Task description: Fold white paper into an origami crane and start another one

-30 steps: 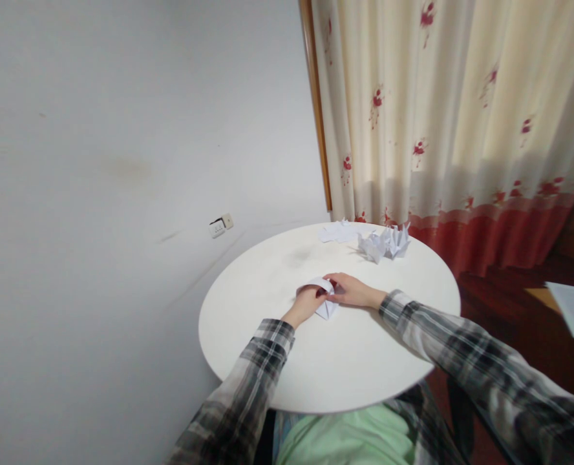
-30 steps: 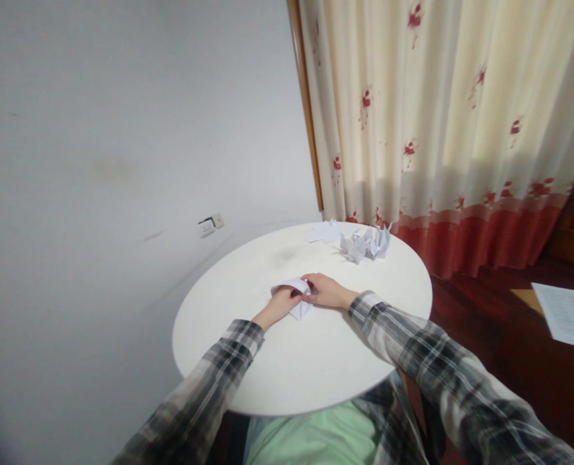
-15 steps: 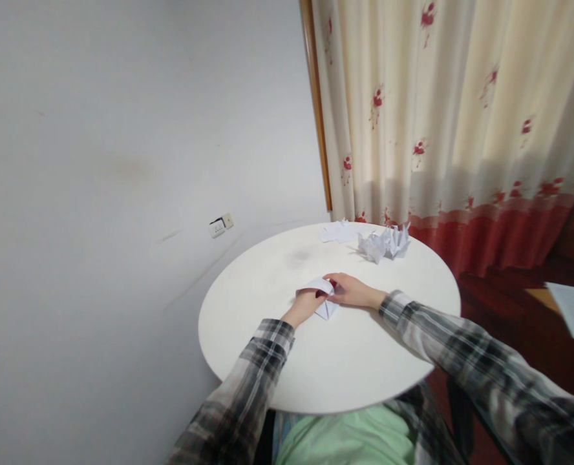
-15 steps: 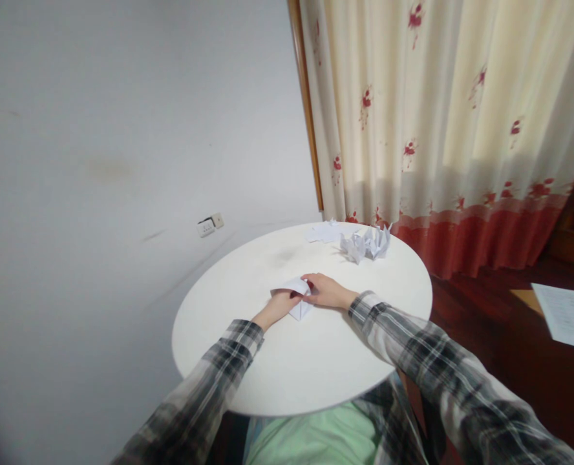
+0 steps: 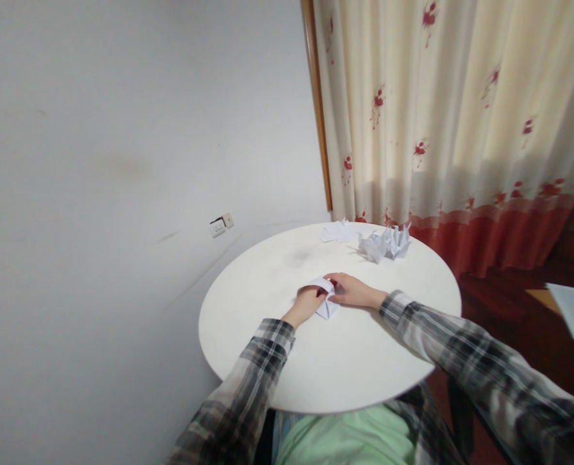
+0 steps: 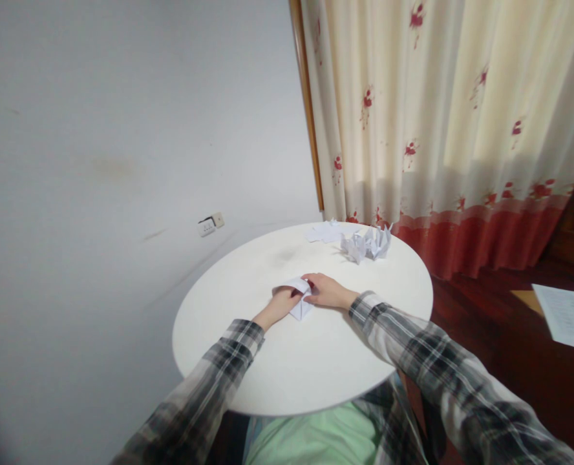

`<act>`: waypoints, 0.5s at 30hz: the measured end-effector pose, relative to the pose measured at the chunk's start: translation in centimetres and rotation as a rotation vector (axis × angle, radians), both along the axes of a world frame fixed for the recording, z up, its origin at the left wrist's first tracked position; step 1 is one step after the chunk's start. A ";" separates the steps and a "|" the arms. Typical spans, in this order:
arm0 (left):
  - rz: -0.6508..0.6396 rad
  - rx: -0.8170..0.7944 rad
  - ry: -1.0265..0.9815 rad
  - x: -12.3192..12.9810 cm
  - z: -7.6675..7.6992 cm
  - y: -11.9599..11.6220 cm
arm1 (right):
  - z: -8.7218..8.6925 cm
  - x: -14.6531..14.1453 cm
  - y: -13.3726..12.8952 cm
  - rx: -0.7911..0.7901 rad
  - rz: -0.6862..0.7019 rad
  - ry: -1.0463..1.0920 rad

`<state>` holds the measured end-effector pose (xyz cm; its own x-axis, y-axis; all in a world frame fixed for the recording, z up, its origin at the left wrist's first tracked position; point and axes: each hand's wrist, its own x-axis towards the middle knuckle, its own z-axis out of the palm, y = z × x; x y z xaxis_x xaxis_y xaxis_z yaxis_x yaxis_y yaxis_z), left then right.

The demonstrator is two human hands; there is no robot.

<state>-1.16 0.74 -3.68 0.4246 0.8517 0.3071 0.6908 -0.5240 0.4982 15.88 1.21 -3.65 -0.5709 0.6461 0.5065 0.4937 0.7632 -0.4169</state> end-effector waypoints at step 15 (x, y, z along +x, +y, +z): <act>-0.024 0.056 -0.016 0.0 -0.6 0.8 | -0.4 0.0 0.4 -0.009 0.002 -0.011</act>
<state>-1.21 1.52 -4.28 0.4392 0.8227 0.3609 0.6699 -0.5676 0.4785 15.91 1.60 -4.03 -0.5776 0.6493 0.4947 0.4967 0.7605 -0.4182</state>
